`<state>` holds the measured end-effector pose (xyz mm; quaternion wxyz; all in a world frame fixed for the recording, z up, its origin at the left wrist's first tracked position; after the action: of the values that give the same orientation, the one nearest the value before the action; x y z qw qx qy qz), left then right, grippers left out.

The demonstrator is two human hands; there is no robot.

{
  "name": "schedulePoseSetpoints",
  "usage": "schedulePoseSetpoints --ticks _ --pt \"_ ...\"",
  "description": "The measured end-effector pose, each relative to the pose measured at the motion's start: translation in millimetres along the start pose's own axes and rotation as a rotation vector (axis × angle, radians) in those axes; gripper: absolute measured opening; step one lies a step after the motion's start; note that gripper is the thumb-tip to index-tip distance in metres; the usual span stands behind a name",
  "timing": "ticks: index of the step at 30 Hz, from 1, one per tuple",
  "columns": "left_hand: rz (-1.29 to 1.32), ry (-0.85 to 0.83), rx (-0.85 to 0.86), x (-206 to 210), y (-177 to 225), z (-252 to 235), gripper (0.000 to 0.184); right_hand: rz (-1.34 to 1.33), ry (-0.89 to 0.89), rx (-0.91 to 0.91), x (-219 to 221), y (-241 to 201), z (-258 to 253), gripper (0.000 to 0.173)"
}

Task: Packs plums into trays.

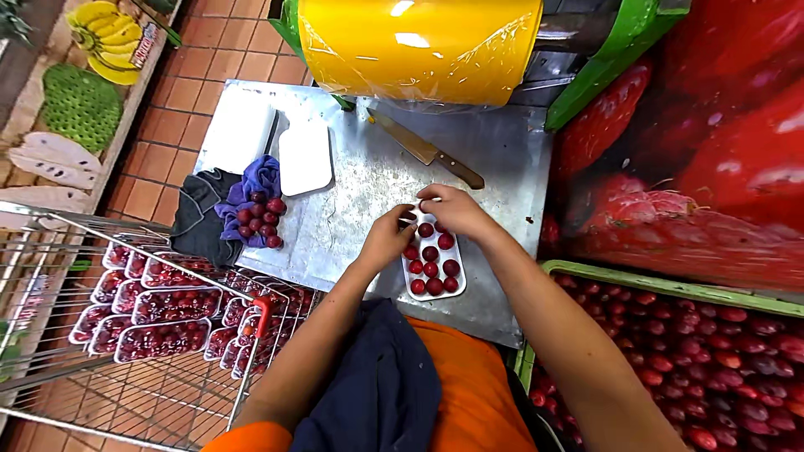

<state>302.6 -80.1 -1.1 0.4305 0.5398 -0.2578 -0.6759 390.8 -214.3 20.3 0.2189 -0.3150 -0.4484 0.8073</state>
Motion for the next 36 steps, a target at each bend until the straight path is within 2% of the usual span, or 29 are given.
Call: schedulePoseSetpoints --ticks 3,4,5,7,9,12,15,17,19,23,25,27,28,29,31,34,36 --pt "-0.035 0.085 -0.05 -3.7 -1.0 0.0 0.066 0.211 -0.04 -0.074 13.3 -2.6 -4.1 0.034" --pt "-0.085 0.114 -0.041 -5.2 -1.4 0.6 0.067 0.225 -0.052 -0.077 15.1 0.6 -4.3 0.035" --pt "-0.147 0.133 -0.026 -6.3 -1.2 1.0 0.061 0.219 -0.059 -0.07 15.5 5.6 -4.4 0.035" --pt "-0.256 0.14 0.015 -6.3 -1.0 0.8 0.037 0.129 -0.069 -0.037 13.6 17.0 -2.0 0.036" --pt "-0.339 0.143 0.049 -6.4 0.9 -0.3 0.025 -0.017 -0.068 -0.007 10.8 27.2 4.6 0.036" --pt "-0.414 0.161 0.077 -7.4 3.8 -3.0 0.027 -0.068 -0.06 -0.055 10.1 38.0 16.8 0.035" --pt "-0.459 0.156 0.085 -8.8 4.4 -2.5 0.032 0.026 -0.005 -0.223 16.1 33.3 30.3 0.034" --pt "-0.475 0.129 0.108 -7.2 7.7 -0.9 0.036 0.096 0.115 -0.328 17.7 29.1 43.9 0.032" --pt "-0.483 0.109 0.145 -3.8 12.4 1.4 0.038 0.148 0.309 -0.414 12.4 30.2 70.6 0.031" --pt "-0.452 0.114 0.159 -4.3 10.4 8.9 0.039 -0.038 0.688 -0.507 -8.6 62.0 163.5 0.025" --pt "-0.432 0.122 0.134 -5.7 8.5 11.3 0.04 -0.01 0.945 -0.394 -24.6 107.1 214.7 0.023" --pt "-0.438 0.121 0.093 -6.3 9.0 13.0 0.045 0.053 1.157 -0.111 -42.2 173.6 244.5 0.023" --pt "-0.455 0.119 0.071 -6.0 9.2 14.0 0.047 0.07 1.19 0.079 -49.4 207.3 250.4 0.024" --pt "-0.478 0.119 0.051 -5.6 9.1 14.3 0.05 0.079 1.161 0.249 -55.7 236.6 250.1 0.027" --pt "-0.498 0.124 0.017 -4.8 9.3 13.2 0.055 0.149 1.045 0.42 -64.3 272.0 236.0 0.038" --pt "-0.501 0.131 -0.015 -4.8 12.8 16.9 0.059 0.271 0.902 0.555 -64.8 280.0 212.7 0.051" --pt "-0.515 0.15 -0.035 -7.7 15.9 18.2 0.059 0.248 0.911 0.612 -65.8 269.4 204.1 0.054"
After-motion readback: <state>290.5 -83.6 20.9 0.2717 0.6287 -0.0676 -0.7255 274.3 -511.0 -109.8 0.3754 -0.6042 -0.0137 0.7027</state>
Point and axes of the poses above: each hand's wrist, its own z-axis away from the middle knuckle, its own x-axis out of the palm, y = z × x, the point moved 6 cm from there along -z, towards the middle knuckle, and after that the axes turned 2 degrees about y, right-handed, at the moved point
